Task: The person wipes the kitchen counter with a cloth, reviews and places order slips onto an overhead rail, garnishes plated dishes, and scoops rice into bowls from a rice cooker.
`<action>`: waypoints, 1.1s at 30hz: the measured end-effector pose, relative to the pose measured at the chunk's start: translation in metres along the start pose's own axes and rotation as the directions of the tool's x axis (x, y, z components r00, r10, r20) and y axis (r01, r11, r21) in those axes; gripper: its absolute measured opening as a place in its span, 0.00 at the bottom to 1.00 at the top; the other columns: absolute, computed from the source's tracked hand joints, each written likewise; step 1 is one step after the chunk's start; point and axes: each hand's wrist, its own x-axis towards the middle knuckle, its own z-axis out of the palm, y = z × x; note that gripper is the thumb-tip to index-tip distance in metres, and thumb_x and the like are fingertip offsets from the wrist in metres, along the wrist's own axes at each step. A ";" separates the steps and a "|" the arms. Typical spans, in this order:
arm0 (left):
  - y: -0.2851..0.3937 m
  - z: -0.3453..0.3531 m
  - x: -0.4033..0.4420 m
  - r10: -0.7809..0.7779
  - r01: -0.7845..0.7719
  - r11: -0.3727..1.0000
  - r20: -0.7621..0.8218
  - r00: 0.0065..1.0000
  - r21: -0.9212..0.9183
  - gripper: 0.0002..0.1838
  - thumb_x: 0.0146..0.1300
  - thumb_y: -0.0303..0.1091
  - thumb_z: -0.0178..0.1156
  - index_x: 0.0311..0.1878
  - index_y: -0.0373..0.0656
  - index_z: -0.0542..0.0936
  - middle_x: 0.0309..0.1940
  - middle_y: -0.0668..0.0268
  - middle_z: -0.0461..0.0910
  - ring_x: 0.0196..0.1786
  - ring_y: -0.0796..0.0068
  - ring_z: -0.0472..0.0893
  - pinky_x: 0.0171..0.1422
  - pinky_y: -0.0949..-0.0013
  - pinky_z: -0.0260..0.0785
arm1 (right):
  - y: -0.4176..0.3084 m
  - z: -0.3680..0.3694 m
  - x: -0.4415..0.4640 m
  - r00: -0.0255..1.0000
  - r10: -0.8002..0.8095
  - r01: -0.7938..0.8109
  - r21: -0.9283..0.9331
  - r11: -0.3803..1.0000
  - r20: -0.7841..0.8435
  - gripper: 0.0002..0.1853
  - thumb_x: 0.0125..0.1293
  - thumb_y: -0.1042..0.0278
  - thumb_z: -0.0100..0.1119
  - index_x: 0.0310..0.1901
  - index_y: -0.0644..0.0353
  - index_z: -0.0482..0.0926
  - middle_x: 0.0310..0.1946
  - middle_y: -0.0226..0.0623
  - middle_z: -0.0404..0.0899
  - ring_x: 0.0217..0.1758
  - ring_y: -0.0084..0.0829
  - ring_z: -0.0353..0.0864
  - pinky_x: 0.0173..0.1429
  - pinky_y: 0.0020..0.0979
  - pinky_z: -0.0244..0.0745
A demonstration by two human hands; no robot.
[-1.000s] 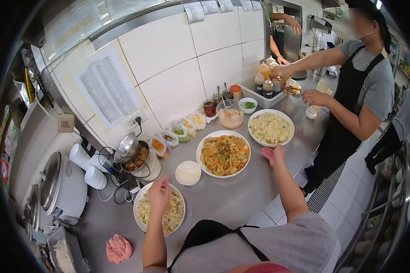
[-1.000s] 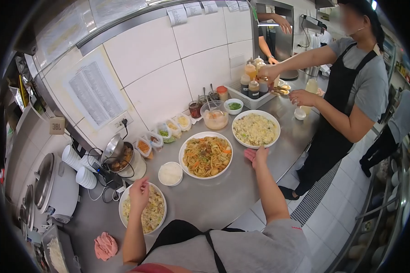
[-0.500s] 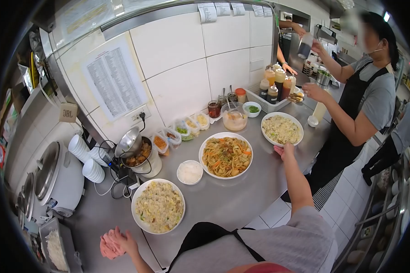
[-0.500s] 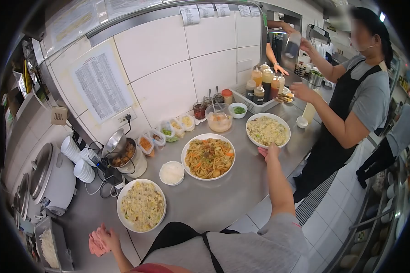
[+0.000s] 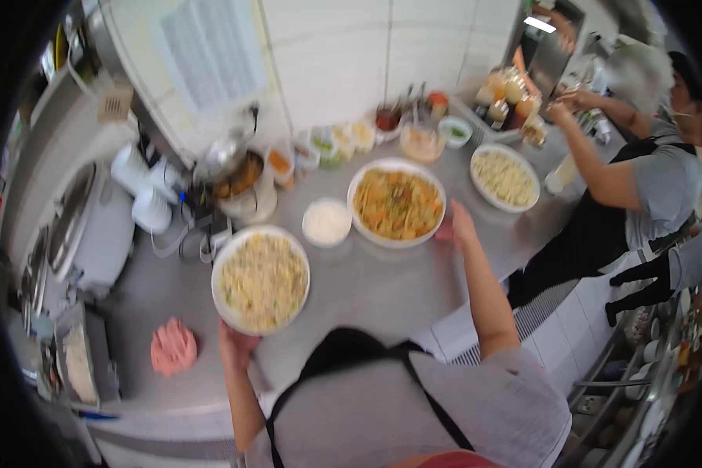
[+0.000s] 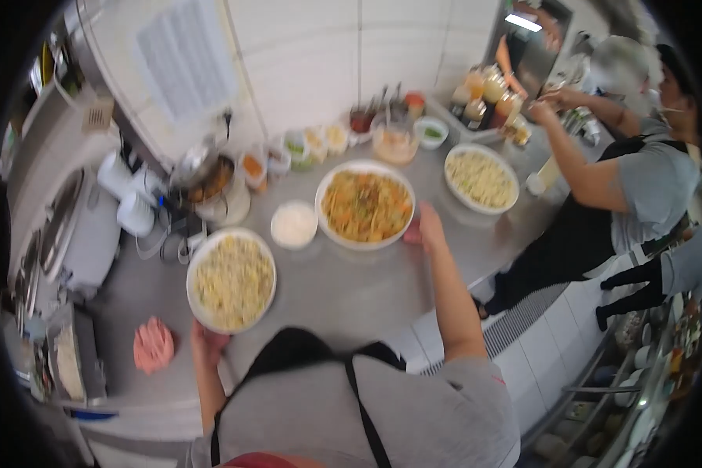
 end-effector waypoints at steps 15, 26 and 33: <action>0.010 0.002 -0.019 -0.087 0.149 0.961 -0.260 0.962 0.231 0.25 0.45 0.23 0.45 0.52 0.34 0.63 0.37 0.54 0.76 0.30 0.66 0.81 0.25 0.71 0.78 | 0.008 0.042 -0.010 0.985 0.031 0.000 -0.179 0.984 0.169 0.29 0.59 0.73 0.42 0.64 0.46 0.54 0.36 0.37 0.77 0.27 0.27 0.79 0.29 0.28 0.78; 0.001 0.008 -0.068 -0.285 0.345 0.914 -0.266 0.921 0.215 0.25 0.42 0.19 0.44 0.50 0.32 0.65 0.38 0.52 0.75 0.31 0.61 0.81 0.29 0.65 0.79 | 0.025 0.087 -0.055 0.984 0.089 -0.036 -0.315 0.948 0.154 0.28 0.64 0.52 0.45 0.61 0.54 0.54 0.25 0.44 0.74 0.21 0.29 0.77 0.24 0.26 0.74; -0.009 0.061 -0.052 -0.474 0.387 0.652 -0.047 0.879 0.652 0.19 0.48 0.25 0.47 0.47 0.31 0.70 0.34 0.55 0.78 0.29 0.67 0.80 0.29 0.72 0.75 | 0.067 0.089 -0.175 0.848 0.139 0.223 -0.582 0.782 0.512 0.20 0.64 0.57 0.43 0.51 0.62 0.66 0.32 0.52 0.76 0.32 0.44 0.78 0.30 0.36 0.74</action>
